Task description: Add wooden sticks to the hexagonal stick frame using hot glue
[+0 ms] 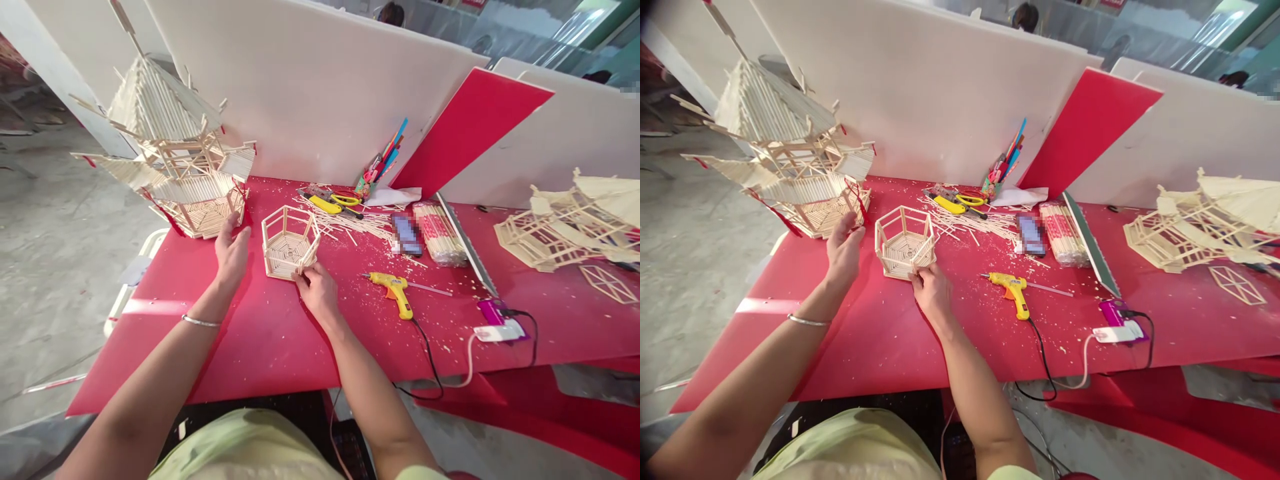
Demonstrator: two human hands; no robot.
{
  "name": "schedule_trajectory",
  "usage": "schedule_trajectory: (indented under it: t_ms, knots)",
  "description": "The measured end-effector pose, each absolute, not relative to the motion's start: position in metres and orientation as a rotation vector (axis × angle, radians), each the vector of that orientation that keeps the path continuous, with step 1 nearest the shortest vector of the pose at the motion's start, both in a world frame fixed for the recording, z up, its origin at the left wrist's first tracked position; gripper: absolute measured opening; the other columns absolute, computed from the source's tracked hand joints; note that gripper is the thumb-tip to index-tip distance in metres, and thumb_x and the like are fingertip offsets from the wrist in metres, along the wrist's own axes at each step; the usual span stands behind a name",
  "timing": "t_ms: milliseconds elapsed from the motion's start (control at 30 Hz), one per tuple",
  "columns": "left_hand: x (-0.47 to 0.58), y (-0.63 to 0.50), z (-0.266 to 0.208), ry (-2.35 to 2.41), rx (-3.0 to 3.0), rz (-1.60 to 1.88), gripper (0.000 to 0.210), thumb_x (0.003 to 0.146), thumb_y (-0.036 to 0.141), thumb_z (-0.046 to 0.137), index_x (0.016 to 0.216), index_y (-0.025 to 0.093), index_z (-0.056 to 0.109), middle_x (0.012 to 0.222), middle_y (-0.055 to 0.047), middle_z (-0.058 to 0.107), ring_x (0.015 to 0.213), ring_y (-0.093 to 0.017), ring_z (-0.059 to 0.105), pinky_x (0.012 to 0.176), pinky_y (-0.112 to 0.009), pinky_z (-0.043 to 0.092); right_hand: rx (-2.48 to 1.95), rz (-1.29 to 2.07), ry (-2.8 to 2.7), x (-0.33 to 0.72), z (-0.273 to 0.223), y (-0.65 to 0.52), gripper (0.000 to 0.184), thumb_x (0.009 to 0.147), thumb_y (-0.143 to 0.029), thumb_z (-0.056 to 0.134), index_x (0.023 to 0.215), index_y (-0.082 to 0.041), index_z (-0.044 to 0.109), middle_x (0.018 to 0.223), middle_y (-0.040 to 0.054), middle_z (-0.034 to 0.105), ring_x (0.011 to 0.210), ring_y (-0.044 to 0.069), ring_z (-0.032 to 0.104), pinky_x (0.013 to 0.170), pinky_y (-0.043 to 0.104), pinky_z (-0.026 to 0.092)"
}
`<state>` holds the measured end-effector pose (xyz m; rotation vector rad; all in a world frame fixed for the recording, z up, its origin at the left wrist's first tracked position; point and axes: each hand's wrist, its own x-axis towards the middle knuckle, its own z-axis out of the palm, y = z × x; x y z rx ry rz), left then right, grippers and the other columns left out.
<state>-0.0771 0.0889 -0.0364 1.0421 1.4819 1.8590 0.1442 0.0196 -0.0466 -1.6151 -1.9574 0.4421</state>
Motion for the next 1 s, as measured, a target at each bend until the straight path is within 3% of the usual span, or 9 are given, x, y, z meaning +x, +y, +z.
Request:
schedule_trajectory:
  t_ms: [100,200,333,600,1000]
  knots:
    - [-0.078,0.114,-0.025,1.362,0.951,1.865,0.046,0.083,0.024,0.071,0.129,0.023,0.067,0.138,-0.011,0.067,0.133,-0.023,0.061,0.109,-0.034,0.050,-1.617,0.442,-1.959,0.144,-0.046,0.020,0.019,0.097,-0.041,0.068,0.102,-0.027,0.080,0.105,0.0045,0.073,0.091,0.020,0.070,0.073,0.027,0.048]
    - [-0.075,0.123,-0.016,1.247,0.906,1.906,0.031,0.084,0.028,0.075,0.114,0.022,0.073,0.107,-0.008,0.075,0.105,-0.018,0.071,0.096,-0.030,0.056,-1.620,0.437,-1.971,0.145,-0.045,0.020,0.018,0.098,-0.040,0.068,0.101,-0.026,0.080,0.106,0.0049,0.073,0.091,0.020,0.070,0.073,0.027,0.048]
    - [-0.067,0.118,-0.008,1.175,0.891,1.961,0.017,0.082,0.033,0.079,0.091,0.020,0.076,0.079,-0.003,0.071,0.075,-0.012,0.067,0.079,-0.026,0.056,-1.619,0.441,-1.979,0.145,-0.044,0.020,0.018,0.097,-0.038,0.068,0.103,-0.026,0.080,0.106,0.0048,0.073,0.092,0.020,0.070,0.071,0.027,0.047]
    - [-0.062,0.116,-0.002,1.163,0.941,1.959,0.020,0.081,0.037,0.082,0.090,0.020,0.078,0.079,-0.003,0.071,0.070,-0.011,0.064,0.068,-0.025,0.053,-1.600,0.439,-1.976,0.145,-0.045,0.019,0.018,0.098,-0.038,0.067,0.102,-0.027,0.080,0.108,0.0052,0.073,0.089,0.020,0.070,0.070,0.027,0.048]
    - [-0.061,0.114,0.002,1.153,0.930,1.950,0.021,0.079,0.036,0.082,0.091,0.019,0.079,0.077,-0.002,0.072,0.068,-0.010,0.062,0.068,-0.023,0.051,-1.598,0.423,-1.984,0.146,-0.046,0.020,0.019,0.098,-0.039,0.066,0.104,-0.027,0.080,0.107,0.0051,0.074,0.089,0.020,0.070,0.069,0.027,0.048]
